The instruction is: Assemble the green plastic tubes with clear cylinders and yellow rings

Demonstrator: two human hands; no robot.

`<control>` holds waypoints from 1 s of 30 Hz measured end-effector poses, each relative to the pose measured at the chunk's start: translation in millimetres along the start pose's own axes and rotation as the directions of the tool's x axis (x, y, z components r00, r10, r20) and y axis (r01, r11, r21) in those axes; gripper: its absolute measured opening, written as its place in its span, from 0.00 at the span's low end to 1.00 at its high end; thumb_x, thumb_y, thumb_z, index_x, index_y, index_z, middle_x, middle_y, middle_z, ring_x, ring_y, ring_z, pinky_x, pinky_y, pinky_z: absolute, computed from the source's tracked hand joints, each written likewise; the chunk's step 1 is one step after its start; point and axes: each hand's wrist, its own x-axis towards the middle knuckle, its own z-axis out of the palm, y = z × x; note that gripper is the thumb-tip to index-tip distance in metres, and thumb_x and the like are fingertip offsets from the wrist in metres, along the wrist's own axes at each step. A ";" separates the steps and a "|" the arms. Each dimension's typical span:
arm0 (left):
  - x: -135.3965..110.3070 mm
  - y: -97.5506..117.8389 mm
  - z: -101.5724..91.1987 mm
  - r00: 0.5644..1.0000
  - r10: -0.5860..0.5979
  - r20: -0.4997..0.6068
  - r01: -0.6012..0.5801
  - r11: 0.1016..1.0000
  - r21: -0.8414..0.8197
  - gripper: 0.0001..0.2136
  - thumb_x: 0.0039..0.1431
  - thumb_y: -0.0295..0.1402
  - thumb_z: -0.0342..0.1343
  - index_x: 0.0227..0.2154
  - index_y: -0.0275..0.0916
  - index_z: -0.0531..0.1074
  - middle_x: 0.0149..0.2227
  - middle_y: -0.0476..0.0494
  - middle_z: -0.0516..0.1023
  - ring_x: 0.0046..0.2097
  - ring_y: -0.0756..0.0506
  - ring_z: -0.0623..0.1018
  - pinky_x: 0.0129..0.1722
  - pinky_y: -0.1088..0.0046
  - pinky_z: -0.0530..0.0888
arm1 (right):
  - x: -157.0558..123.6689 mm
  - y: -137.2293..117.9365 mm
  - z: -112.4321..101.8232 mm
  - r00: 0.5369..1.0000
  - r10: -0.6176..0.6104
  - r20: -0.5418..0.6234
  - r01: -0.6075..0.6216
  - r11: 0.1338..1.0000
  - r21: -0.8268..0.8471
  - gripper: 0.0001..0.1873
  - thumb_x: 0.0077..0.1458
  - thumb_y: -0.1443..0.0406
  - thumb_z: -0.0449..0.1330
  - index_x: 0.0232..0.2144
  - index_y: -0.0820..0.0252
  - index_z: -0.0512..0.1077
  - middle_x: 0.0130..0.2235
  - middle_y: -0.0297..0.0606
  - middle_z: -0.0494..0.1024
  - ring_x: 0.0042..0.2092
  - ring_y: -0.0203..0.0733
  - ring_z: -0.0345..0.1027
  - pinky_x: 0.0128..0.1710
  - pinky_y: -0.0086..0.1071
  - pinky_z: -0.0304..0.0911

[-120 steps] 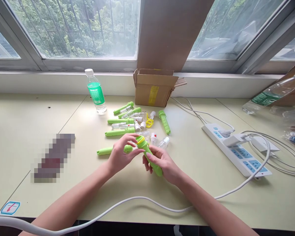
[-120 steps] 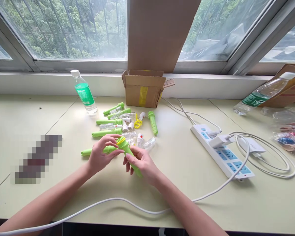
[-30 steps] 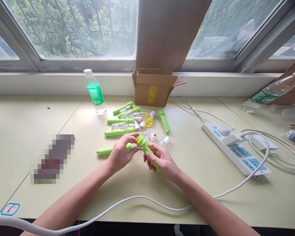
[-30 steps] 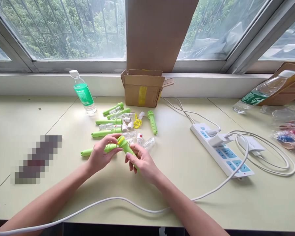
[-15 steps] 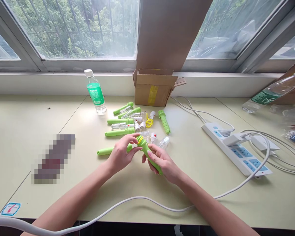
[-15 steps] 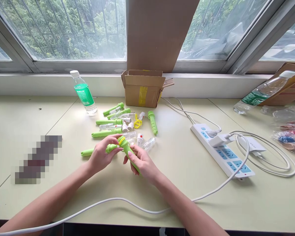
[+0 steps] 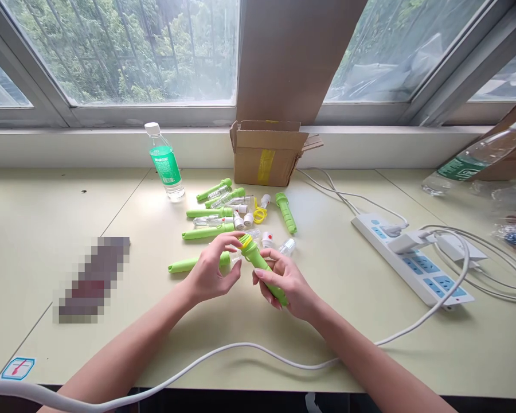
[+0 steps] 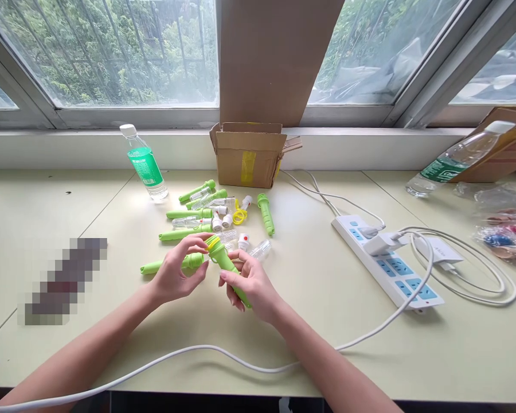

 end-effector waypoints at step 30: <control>1.6 -5.8 0.0 0.996 0.045 -0.076 -0.041 0.998 0.056 0.08 0.57 0.26 0.56 0.39 0.38 0.65 0.47 0.38 0.73 0.45 0.46 0.76 0.37 0.67 0.79 | -0.6 0.6 -1.8 0.999 -0.012 0.039 0.013 1.000 -0.025 0.13 0.57 0.58 0.58 0.40 0.56 0.61 0.28 0.31 0.74 0.15 0.27 0.56 0.12 0.21 0.46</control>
